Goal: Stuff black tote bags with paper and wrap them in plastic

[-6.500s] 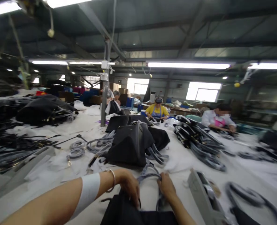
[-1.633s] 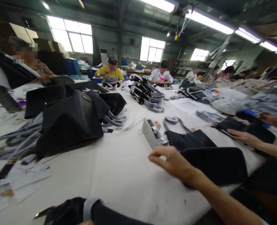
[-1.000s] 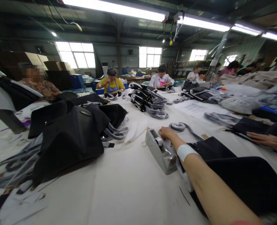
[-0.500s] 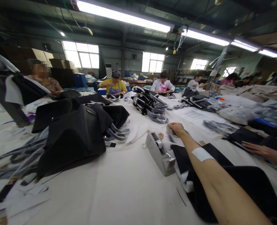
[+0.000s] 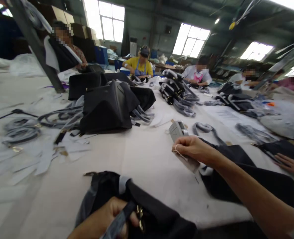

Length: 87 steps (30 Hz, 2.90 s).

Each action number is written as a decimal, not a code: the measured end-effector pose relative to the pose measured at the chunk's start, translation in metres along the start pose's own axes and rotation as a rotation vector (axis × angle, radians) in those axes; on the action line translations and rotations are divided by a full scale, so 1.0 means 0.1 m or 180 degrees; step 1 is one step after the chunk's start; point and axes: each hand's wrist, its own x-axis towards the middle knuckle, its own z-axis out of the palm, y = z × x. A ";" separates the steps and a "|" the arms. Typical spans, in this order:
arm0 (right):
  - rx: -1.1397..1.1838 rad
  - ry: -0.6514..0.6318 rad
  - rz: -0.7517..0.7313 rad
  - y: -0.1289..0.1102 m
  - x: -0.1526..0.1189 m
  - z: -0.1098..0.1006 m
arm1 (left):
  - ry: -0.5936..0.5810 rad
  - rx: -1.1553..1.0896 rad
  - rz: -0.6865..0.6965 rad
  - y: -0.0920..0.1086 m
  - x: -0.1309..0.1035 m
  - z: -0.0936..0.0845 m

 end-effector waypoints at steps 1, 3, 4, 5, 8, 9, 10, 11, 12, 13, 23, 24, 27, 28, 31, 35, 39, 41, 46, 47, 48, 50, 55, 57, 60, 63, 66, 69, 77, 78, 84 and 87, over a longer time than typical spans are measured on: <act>-0.0038 -0.0341 0.0081 -0.05 -0.10 0.21 | -0.0027 -0.0048 -0.0031 -0.02 0.04 -0.02; -0.0084 -0.0881 0.0240 -0.11 -0.25 0.58 | -0.0073 -0.0138 -0.0004 -0.07 0.12 -0.08; -0.0159 -0.1068 0.0291 -0.13 -0.30 0.73 | -0.0120 -0.0144 0.0132 -0.09 0.16 -0.10; -0.0268 -0.1180 0.0302 -0.14 -0.34 0.86 | -0.0186 -0.0109 0.0325 -0.10 0.19 -0.11; -0.0757 -0.1233 0.0092 -0.15 -0.36 1.17 | -0.0325 -0.0001 0.0744 -0.13 0.23 -0.13; -0.0966 -0.1173 -0.0015 -0.16 -0.36 1.25 | -0.0321 0.0010 0.0799 -0.13 0.24 -0.13; -0.1235 -0.1080 -0.0126 -0.17 -0.35 1.33 | -0.0306 0.0037 0.0838 -0.12 0.23 -0.12; -0.1574 -0.0952 -0.0229 -0.18 -0.33 1.39 | -0.0282 0.0075 0.0873 -0.12 0.23 -0.12; -0.1955 -0.0820 -0.0330 -0.19 -0.32 1.46 | -0.0261 0.0121 0.0897 -0.12 0.23 -0.11; -0.2339 -0.0697 -0.0416 -0.20 -0.30 1.52 | -0.0256 0.0170 0.0901 -0.12 0.22 -0.11; -0.2976 -0.0564 -0.0434 -0.22 -0.23 1.67 | -0.0149 0.0571 0.1068 -0.15 0.27 -0.13; -0.2740 -0.0576 -0.0393 -0.22 -0.22 1.63 | -0.0134 0.0587 0.1068 -0.14 0.26 -0.13; -0.1702 -0.0920 -0.0104 -0.20 -0.17 1.48 | -0.0055 0.0630 0.0982 -0.13 0.26 -0.15; -0.1324 -0.1141 0.0014 -0.18 -0.15 1.41 | 0.0043 0.0618 0.0957 -0.13 0.26 -0.16; -0.0485 -0.1703 0.0182 -0.10 -0.11 1.21 | 0.0482 0.0415 0.1214 -0.13 0.28 -0.18; 0.0416 -0.1847 0.0388 0.02 -0.12 1.06 | 0.0851 0.0021 0.1888 -0.13 0.31 -0.19; 0.1229 -0.1450 0.0325 0.11 -0.13 1.14 | 0.0588 -0.0406 0.2229 -0.08 0.28 -0.16; 0.1656 -0.1297 0.0258 0.13 -0.11 1.21 | 0.0398 -0.0657 0.2392 -0.07 0.26 -0.16; 0.2701 -0.2072 0.0216 0.13 -0.04 1.31 | 0.0107 -0.1129 0.2431 -0.07 0.25 -0.19; 0.2726 -0.2153 0.0254 0.13 -0.02 1.32 | 0.0087 -0.1185 0.2387 -0.06 0.25 -0.20; 0.2659 -0.2127 0.0308 0.12 0.00 1.33 | 0.0091 -0.1231 0.2350 -0.06 0.25 -0.21; 0.2353 -0.1908 0.0408 0.09 0.05 1.35 | 0.0183 -0.1292 0.2281 -0.06 0.26 -0.21; 0.1451 -0.1745 0.0359 0.00 0.17 1.43 | 0.0468 -0.1229 0.2014 -0.05 0.27 -0.19; 0.1058 -0.1770 0.0401 -0.06 0.19 1.47 | 0.0560 -0.1101 0.1989 -0.07 0.28 -0.18; 0.0568 -0.1551 0.0449 -0.12 0.22 1.55 | 0.0719 -0.0814 0.2149 -0.10 0.29 -0.20; 0.0236 -0.1245 0.0272 -0.13 0.23 1.60 | 0.0953 -0.0265 0.2482 -0.13 0.31 -0.23; 0.0234 -0.1254 0.0195 -0.10 0.24 1.60 | 0.1190 0.0254 0.2739 -0.13 0.30 -0.28; 0.0139 -0.1247 0.0207 -0.10 0.25 1.62 | 0.1390 0.0803 0.3109 -0.11 0.27 -0.30; 0.0081 -0.1033 -0.0093 -0.05 0.30 1.69 | 0.1996 0.1406 0.3285 -0.08 0.27 -0.24; 0.0204 -0.0987 -0.0137 -0.03 0.30 1.68 | 0.2034 0.1294 0.3122 -0.07 0.28 -0.24; 0.0729 -0.0812 -0.0209 0.01 0.25 1.65 | 0.1859 0.1524 0.2541 0.01 0.23 -0.24; 0.0588 -0.0343 -0.0530 -0.01 0.25 1.64 | 0.1781 0.1208 0.2435 0.01 0.21 -0.25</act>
